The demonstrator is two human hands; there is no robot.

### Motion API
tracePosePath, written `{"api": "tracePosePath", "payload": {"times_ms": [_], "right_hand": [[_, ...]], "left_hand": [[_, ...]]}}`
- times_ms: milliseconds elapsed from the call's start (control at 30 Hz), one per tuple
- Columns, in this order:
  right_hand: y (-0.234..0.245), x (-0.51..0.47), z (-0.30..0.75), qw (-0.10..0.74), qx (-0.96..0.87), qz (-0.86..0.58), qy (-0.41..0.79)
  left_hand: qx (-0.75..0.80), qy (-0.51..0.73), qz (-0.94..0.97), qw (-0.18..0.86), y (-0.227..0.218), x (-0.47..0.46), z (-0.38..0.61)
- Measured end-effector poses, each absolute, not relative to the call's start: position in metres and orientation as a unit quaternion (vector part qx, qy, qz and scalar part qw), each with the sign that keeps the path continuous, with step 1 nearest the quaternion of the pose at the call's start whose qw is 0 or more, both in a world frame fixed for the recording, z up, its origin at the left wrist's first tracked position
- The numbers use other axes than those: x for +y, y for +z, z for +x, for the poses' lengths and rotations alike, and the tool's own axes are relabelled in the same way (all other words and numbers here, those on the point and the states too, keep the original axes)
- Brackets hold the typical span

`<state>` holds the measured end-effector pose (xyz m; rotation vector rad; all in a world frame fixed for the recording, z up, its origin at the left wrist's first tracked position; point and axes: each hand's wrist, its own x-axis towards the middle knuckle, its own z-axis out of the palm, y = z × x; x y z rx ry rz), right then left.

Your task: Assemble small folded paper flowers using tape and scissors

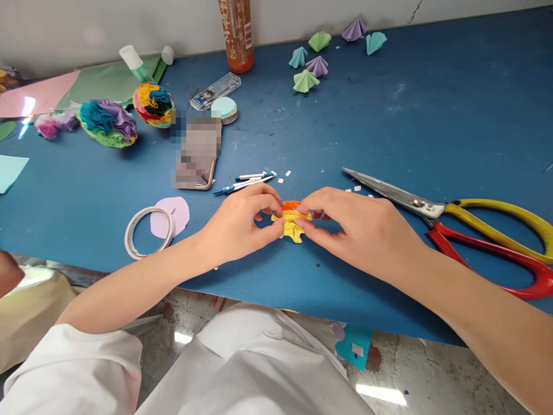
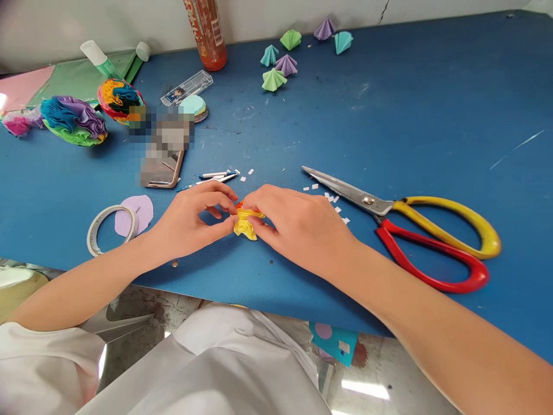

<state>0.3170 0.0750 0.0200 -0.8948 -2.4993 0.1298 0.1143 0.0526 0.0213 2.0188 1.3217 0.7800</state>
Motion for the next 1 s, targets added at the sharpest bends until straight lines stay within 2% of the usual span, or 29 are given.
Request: {"api": "tracePosePath", "payload": {"times_ms": [333,633,833,1000], "right_hand": [[0.0269,0.0758,0.3165,0.247,-0.94,-0.235,0.006],[0.0233,0.0772,0.315,0.247,-0.933,-0.24,0.105],[0.0223,0.0809,0.3151,0.236,-0.946,-0.216,0.045],[0.0257,0.08,0.3158,0.2,-0.958,-0.187,-0.082]], "left_hand": [[0.489,0.279,0.769,0.302,0.0189,0.0536,0.1138],[0.493,0.286,0.762,0.308,0.02,0.0555,0.116],[0.487,0.292,0.765,0.303,0.0185,0.0554,0.1158],[0.487,0.295,0.766,0.297,0.0174,0.056,0.1162]]}}
